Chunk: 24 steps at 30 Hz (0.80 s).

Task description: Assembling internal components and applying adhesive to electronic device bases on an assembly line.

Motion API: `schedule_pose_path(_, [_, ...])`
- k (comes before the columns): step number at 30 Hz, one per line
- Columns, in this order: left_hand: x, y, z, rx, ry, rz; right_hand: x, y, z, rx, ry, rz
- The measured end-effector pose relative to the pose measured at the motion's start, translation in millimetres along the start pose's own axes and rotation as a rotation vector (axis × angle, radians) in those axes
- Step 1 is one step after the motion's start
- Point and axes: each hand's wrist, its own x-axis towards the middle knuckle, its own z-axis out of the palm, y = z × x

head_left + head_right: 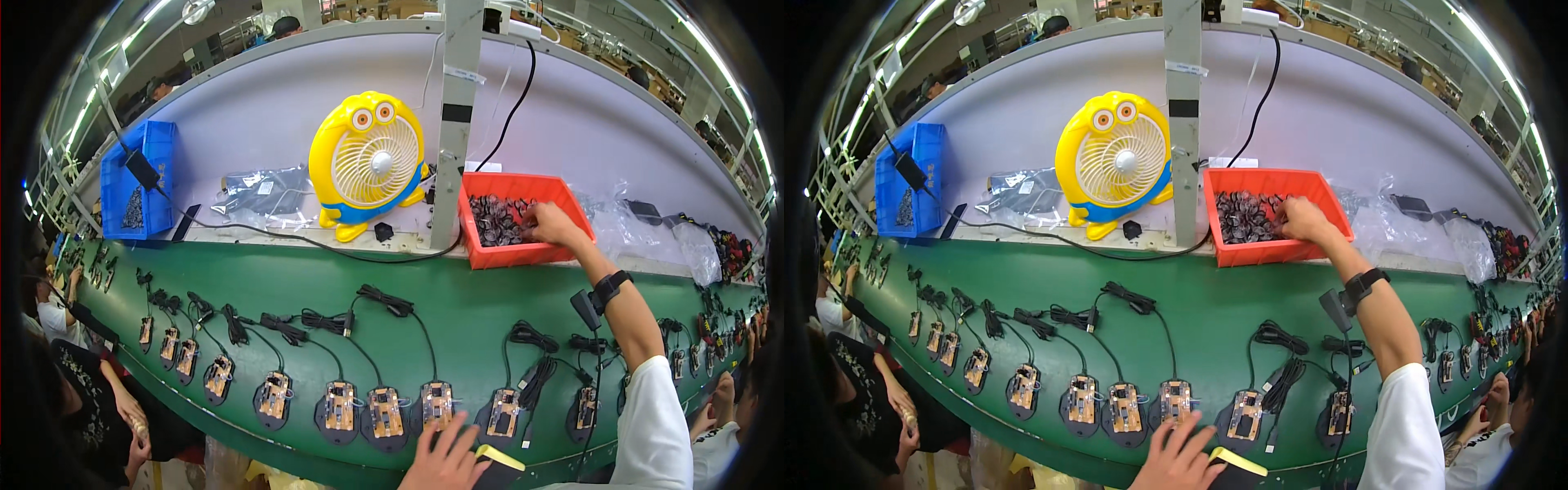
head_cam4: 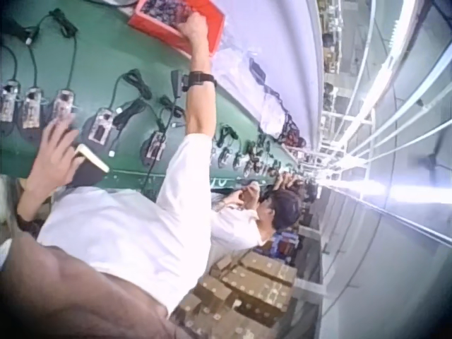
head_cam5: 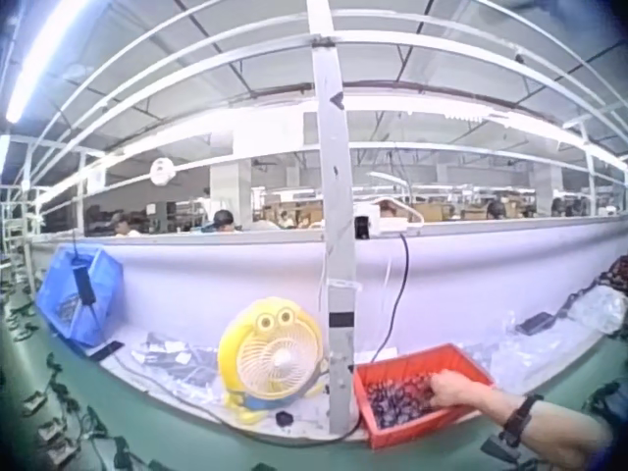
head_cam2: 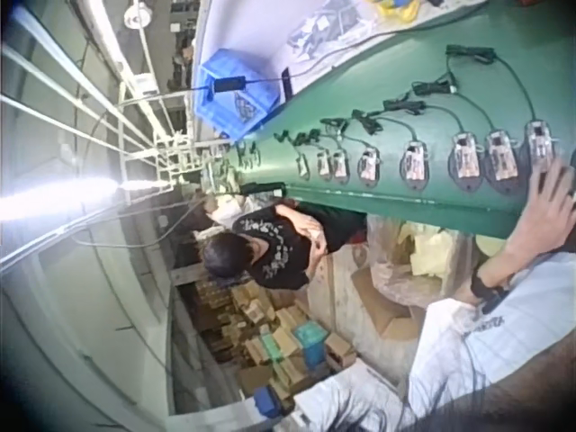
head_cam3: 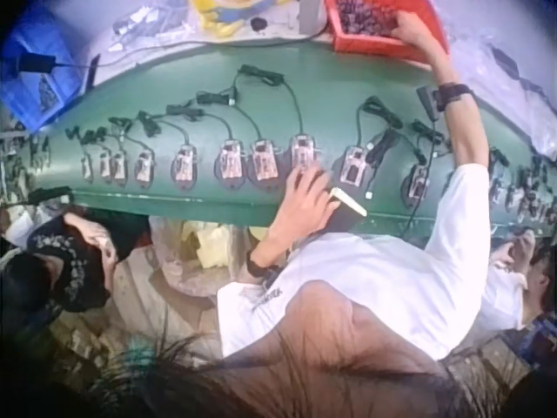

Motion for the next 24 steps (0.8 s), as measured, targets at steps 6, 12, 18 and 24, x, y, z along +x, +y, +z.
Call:
schedule_pose_path(6, [15.6,12.4,28.5,-0.043,-0.148,0.206,-64.7,-17.1,-33.3,0.334,0.397,-0.033])
schedule_pose_path(12, [1.7,19.4,33.1,-0.034,-0.094,0.13,-220.0,-142.2,-27.4,0.598,0.1,-0.455])
schedule_pose_path(18, [14.1,19.8,39.4,-0.042,-0.106,0.191,-302.3,-172.2,23.3,0.77,0.107,-0.236])
schedule_pose_path(24, [9.3,18.8,48.8,0.009,-0.046,0.205,-305.6,-182.8,43.3,0.772,0.196,-0.156])
